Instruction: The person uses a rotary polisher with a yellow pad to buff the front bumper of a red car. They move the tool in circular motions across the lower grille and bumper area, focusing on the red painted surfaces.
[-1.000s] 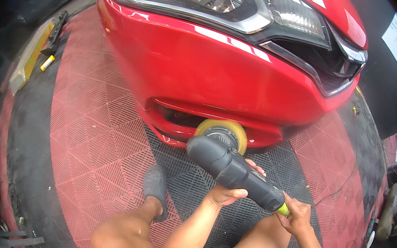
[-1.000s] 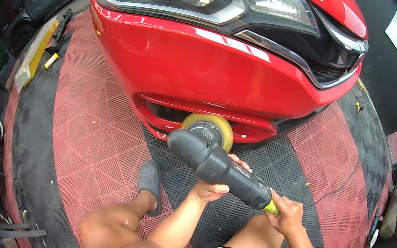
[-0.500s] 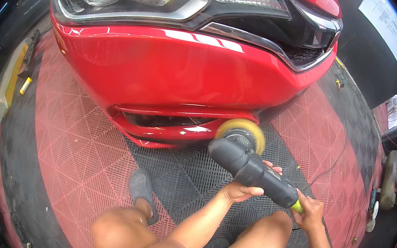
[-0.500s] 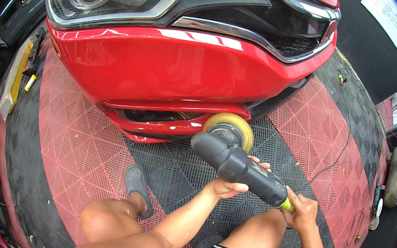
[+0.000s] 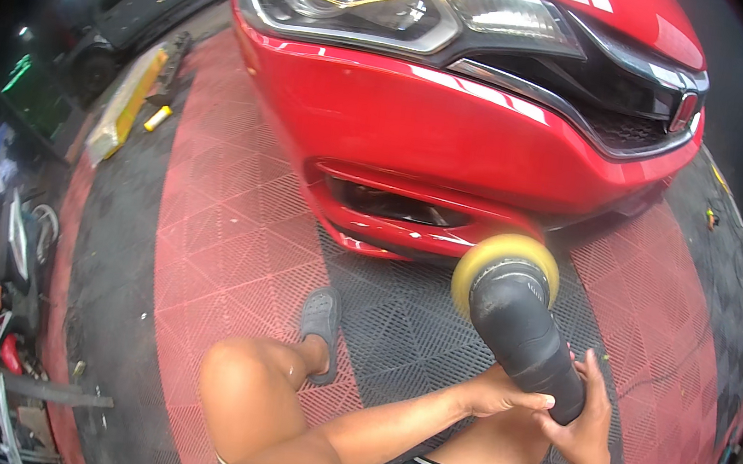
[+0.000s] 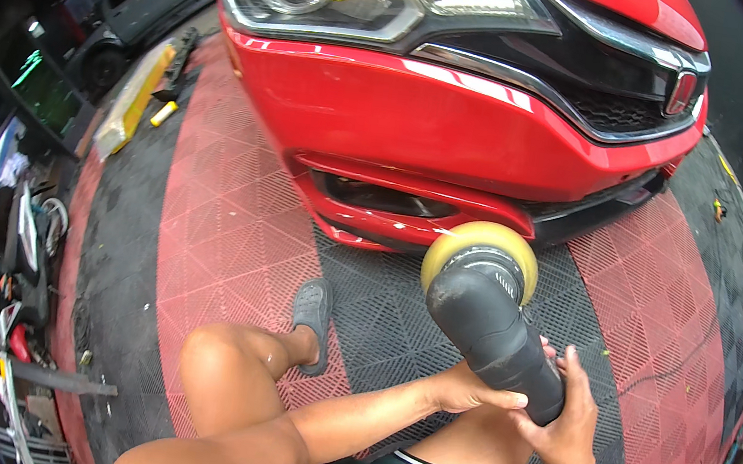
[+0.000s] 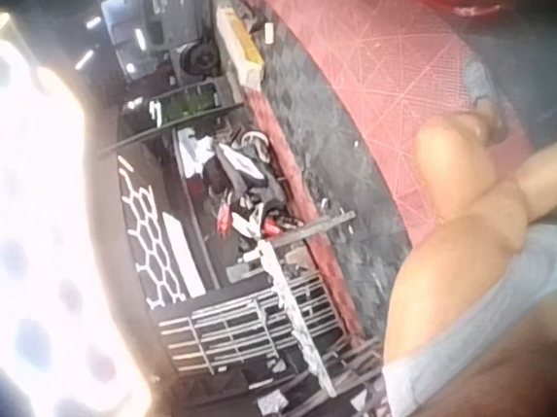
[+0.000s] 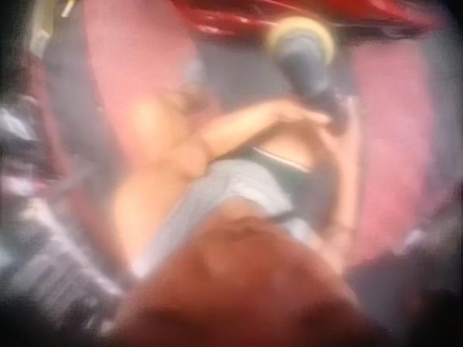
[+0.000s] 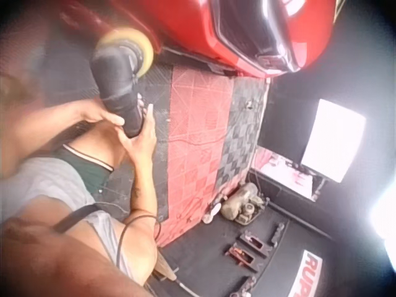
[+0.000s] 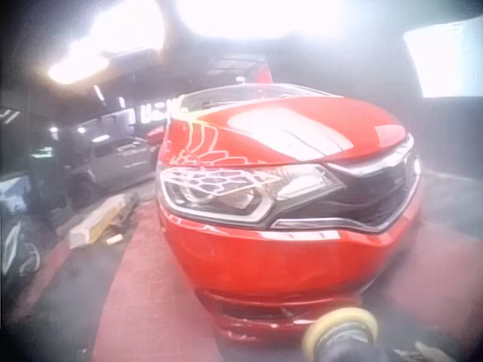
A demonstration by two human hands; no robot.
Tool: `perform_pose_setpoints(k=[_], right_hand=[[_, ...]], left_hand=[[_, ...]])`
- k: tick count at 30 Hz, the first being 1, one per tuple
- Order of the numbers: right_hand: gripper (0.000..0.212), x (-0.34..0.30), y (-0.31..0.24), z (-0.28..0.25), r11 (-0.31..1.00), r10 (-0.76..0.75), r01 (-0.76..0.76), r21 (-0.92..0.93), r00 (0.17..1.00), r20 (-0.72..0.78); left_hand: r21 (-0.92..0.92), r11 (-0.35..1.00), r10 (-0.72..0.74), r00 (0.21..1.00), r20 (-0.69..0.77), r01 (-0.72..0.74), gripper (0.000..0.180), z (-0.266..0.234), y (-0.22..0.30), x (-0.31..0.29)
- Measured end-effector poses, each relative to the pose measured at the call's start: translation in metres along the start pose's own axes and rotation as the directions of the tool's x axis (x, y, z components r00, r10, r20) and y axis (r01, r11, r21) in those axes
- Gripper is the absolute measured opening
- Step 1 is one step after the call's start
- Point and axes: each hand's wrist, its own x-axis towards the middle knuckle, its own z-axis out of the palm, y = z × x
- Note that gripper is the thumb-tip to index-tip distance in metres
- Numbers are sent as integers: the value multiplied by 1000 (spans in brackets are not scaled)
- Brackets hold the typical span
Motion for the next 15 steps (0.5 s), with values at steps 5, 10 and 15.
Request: perform_pose_setpoints(k=[5,10,15], right_hand=[[115,24,-21,-16,948,-292,279,-155,954,-72],[104,19,-28,-7,991,-88,89,101,996,-10],[100,-2,-17,36,996,-28,28,86,1000,-7]], left_hand=[[165,985,-45,996,-74,57,94,13,12,-6],[203,973,-97,994,-52,105,95,18,-7,-15],[149,977,-132,983,-123,150,92,2,-35,-39]])
